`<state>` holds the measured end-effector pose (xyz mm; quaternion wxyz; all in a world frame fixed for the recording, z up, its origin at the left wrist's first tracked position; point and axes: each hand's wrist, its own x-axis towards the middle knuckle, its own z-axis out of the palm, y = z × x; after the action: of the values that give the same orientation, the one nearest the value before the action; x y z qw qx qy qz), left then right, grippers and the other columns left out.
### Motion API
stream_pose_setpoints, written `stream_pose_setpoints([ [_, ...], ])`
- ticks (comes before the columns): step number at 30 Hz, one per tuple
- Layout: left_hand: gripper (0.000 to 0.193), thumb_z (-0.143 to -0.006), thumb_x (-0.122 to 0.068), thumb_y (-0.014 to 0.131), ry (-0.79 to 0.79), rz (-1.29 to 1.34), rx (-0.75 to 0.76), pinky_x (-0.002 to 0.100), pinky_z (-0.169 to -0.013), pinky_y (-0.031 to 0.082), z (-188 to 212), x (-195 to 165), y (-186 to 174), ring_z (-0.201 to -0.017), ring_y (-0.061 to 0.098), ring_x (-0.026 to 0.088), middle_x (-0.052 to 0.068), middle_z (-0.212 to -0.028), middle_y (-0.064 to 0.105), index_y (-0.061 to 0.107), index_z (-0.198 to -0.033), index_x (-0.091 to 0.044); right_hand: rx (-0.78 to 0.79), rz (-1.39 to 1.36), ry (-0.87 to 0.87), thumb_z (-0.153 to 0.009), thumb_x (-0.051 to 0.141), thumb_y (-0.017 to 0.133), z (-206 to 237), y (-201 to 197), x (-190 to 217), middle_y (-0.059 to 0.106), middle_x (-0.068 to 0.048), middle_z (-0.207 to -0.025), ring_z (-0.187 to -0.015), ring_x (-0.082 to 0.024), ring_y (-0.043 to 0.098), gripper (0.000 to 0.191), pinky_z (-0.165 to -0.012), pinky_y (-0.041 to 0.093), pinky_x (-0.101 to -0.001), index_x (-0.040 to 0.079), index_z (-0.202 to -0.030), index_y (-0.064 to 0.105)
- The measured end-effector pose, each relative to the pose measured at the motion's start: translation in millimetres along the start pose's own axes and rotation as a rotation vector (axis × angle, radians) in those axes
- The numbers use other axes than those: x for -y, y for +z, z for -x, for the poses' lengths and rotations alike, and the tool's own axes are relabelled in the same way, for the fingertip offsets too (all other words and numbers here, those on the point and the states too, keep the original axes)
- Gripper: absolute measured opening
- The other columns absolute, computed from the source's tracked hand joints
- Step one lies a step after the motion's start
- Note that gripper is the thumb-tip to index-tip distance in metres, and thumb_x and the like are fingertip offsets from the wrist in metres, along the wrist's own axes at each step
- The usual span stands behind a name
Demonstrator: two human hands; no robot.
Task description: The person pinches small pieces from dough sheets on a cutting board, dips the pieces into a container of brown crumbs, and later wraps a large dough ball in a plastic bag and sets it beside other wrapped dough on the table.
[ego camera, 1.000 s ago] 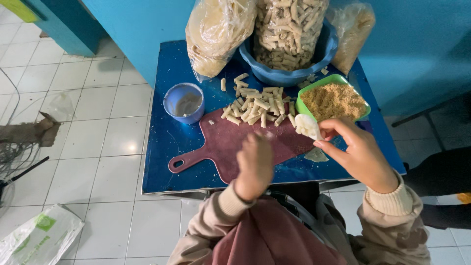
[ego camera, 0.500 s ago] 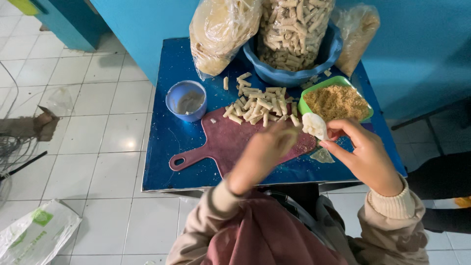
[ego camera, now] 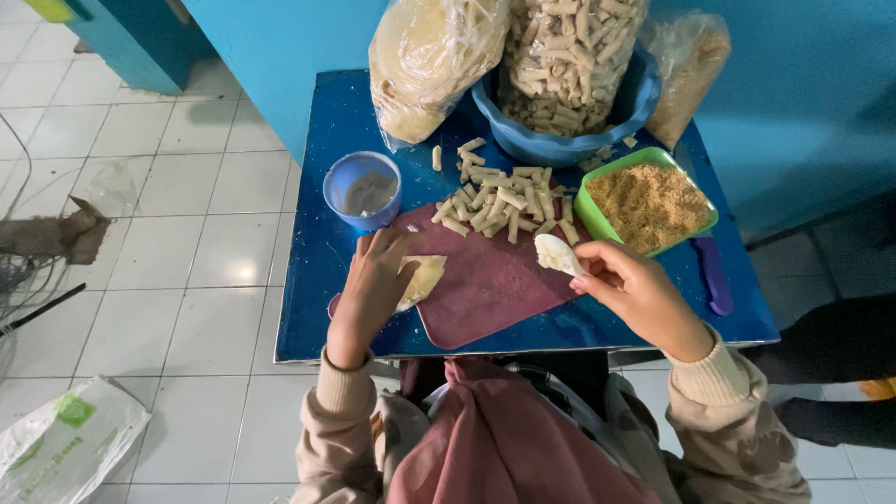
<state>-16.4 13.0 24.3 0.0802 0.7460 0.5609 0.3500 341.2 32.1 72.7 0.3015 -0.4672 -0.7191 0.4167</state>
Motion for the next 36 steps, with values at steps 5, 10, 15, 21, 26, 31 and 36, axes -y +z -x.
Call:
stream_pose_setpoints([
  [5,0.021,-0.088,-0.01,0.072,-0.132,-0.156,-0.05,0.044,-0.086,0.05,14,-29,-4,-0.098,0.059,0.033,0.01,-0.11,0.065,0.07,-0.109,-0.013,0.0,0.065,-0.052,-0.09,0.01,0.074,-2,6,-10,0.065,-0.003,-0.096,-0.086,-0.009,0.062,0.026,-0.074,0.053,-0.0261,0.001,-0.113,0.066],
  [10,0.033,-0.081,-0.027,0.078,-0.081,-0.156,-0.138,0.044,-0.077,0.05,6,-44,22,-0.091,0.06,0.033,0.011,-0.099,0.062,0.064,-0.104,-0.008,0.039,0.036,0.0,-0.091,0.012,0.072,-3,13,-16,0.065,-0.001,-0.102,-0.089,-0.009,0.065,0.027,-0.077,0.053,-0.0252,0.003,-0.115,0.065],
  [15,0.031,-0.084,-0.028,0.075,-0.152,-0.273,-0.225,0.045,-0.07,0.048,-1,-52,43,-0.086,0.059,0.032,0.012,-0.092,0.06,0.059,-0.095,-0.005,0.071,-0.002,0.008,-0.093,0.011,0.07,-5,18,-23,0.065,-0.003,-0.1,-0.087,-0.01,0.065,0.023,-0.077,0.053,-0.026,0.001,-0.114,0.066],
  [21,0.015,-0.094,-0.018,0.068,-0.211,-0.219,-0.281,0.045,-0.069,0.05,-4,-52,41,-0.084,0.061,0.032,0.012,-0.09,0.061,0.059,-0.093,-0.005,0.138,-0.178,0.054,-0.097,0.008,0.061,-6,22,-33,0.07,-0.003,-0.094,-0.086,-0.009,0.069,0.018,-0.079,0.056,-0.0251,0.002,-0.114,0.063],
  [26,0.01,-0.095,-0.012,0.065,-0.165,-0.229,-0.387,0.044,-0.069,0.053,-3,-59,43,-0.085,0.061,0.034,0.015,-0.094,0.062,0.06,-0.095,-0.004,0.15,-0.227,0.059,-0.101,0.009,0.06,-5,21,-37,0.063,-0.004,-0.087,-0.078,-0.011,0.06,0.017,-0.073,0.052,-0.027,0.0,-0.115,0.061],
  [31,0.009,-0.094,-0.013,0.066,-0.168,-0.148,-0.265,0.041,-0.064,0.056,-6,-89,69,-0.086,0.066,0.032,0.014,-0.093,0.064,0.061,-0.096,-0.005,0.125,-0.204,0.021,-0.102,0.01,0.055,-5,19,-40,0.06,-0.004,-0.09,-0.079,-0.01,0.06,0.02,-0.073,0.051,-0.0256,0.001,-0.12,0.058],
  [36,0.015,-0.099,-0.018,0.066,-0.114,0.122,-0.104,0.04,-0.063,0.057,3,-112,75,-0.084,0.067,0.03,0.013,-0.098,0.065,0.06,-0.099,-0.004,0.028,-0.064,-0.101,-0.098,0.002,0.055,-5,20,-38,0.059,-0.005,-0.099,-0.082,-0.012,0.061,0.023,-0.074,0.052,-0.0265,0.0,-0.121,0.057],
])
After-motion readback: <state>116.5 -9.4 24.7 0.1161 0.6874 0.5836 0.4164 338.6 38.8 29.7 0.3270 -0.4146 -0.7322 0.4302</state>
